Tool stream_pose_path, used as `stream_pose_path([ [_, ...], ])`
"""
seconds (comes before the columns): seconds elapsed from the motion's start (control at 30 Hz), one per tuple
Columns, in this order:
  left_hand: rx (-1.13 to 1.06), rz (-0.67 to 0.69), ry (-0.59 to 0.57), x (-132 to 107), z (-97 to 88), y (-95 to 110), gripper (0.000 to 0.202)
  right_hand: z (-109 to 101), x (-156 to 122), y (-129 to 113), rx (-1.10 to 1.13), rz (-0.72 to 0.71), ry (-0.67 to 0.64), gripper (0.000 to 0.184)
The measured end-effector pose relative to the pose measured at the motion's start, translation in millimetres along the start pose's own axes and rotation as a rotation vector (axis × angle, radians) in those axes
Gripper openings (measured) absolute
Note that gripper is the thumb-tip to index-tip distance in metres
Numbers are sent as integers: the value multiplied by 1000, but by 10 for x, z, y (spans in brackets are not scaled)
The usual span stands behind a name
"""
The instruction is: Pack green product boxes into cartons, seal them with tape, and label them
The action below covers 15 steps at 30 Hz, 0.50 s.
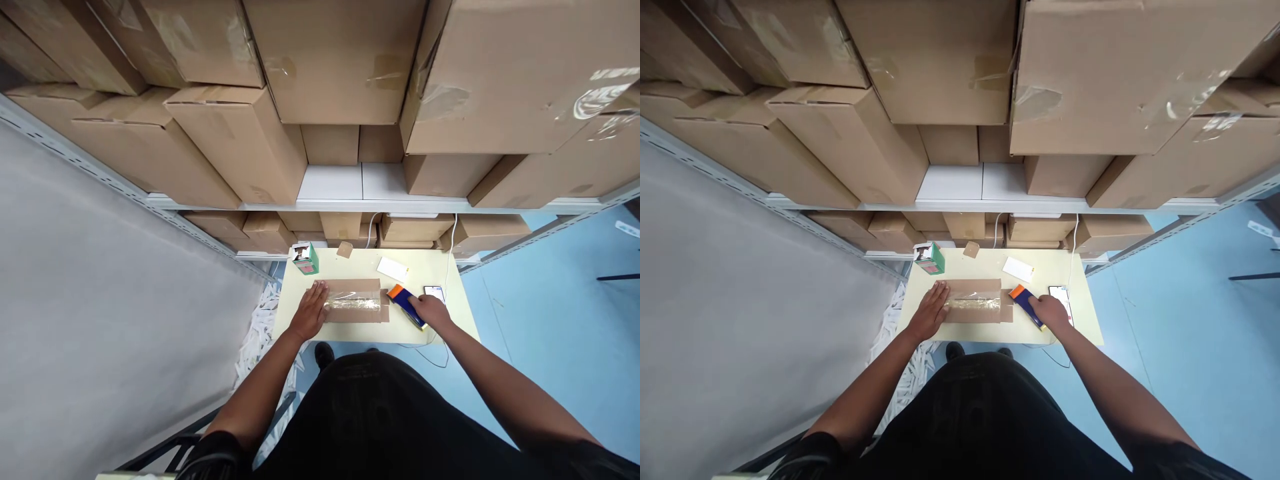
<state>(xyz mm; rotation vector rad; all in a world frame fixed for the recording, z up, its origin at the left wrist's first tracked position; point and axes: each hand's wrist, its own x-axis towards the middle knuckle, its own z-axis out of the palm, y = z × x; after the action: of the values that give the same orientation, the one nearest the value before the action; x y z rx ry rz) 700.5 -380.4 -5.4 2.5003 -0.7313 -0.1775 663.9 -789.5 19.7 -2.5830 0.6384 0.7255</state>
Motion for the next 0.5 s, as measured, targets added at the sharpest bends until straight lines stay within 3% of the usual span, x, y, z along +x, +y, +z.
stream_pose_path([
  [0.1,-134,-133,164,15,65,-18,59,138,-96,11,6,17,97,51],
  [0.17,-212,-312,274,46,83,-45,62,243,-78,-101,-69,17,104,52],
  [0.2,-247,-411,272,64,76,-62,64,289,-50,-173,-113,16,99,53],
  [0.27,-301,-558,129,88,30,-96,66,353,19,-308,-175,8,81,52],
  [0.37,-296,-575,-107,64,-71,-117,64,389,54,-405,-191,-24,58,45],
  [0.5,-279,-486,-81,-101,-113,-39,57,461,-145,-381,-106,-156,158,51],
])
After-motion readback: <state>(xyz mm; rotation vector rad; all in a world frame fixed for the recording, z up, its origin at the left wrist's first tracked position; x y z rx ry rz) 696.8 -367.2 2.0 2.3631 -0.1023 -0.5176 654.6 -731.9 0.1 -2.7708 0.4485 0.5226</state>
